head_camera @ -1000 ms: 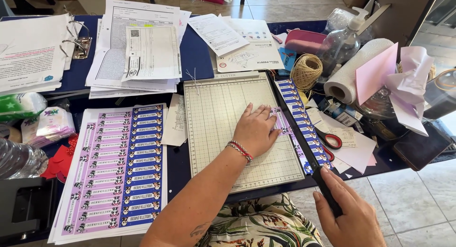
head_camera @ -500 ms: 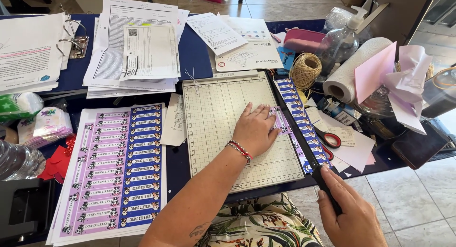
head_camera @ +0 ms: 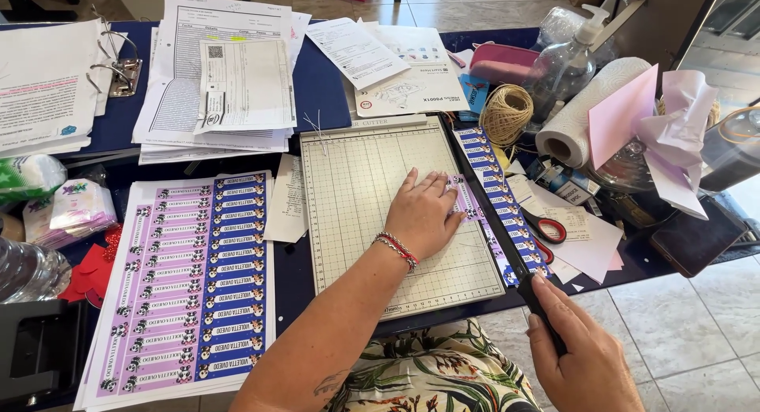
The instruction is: Using a manual paper trimmer to cut printed label sheets into individual strips and organizing the results.
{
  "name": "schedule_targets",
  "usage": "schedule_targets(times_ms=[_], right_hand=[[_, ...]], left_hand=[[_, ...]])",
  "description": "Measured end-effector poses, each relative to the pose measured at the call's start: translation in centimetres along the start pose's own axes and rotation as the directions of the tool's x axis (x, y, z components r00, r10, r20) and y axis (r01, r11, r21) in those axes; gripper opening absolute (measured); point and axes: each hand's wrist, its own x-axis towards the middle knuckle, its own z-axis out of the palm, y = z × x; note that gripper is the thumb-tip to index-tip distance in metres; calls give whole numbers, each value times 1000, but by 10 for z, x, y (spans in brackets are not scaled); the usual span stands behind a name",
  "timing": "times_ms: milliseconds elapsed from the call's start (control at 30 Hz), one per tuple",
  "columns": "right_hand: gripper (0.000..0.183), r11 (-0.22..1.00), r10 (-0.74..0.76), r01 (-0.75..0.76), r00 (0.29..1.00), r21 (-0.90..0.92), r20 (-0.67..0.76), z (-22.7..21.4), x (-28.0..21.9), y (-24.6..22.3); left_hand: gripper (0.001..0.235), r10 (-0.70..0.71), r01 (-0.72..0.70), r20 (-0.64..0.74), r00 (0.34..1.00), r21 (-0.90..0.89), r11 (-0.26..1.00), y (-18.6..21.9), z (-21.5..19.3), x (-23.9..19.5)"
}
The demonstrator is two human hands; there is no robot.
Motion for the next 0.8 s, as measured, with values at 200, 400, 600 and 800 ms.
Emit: schedule_targets(times_ms=[200, 400, 600, 800], right_hand=[[54, 999, -51, 51, 998, -3, -20, 2, -1, 3], [56, 999, -1, 2, 999, -34, 34, -1, 1, 1], [55, 999, -30, 31, 999, -21, 16, 0, 1, 2], [54, 998, -49, 49, 999, -36, 10, 0, 0, 2]], left_hand=[[48, 33, -44, -93, 995, -117, 992, -2, 2, 1], [53, 57, -62, -50, 997, -108, 992, -2, 9, 5], [52, 53, -56, -30, 998, -118, 991, -4, 9, 6], [52, 43, -43, -3, 999, -96, 994, -1, 5, 5]])
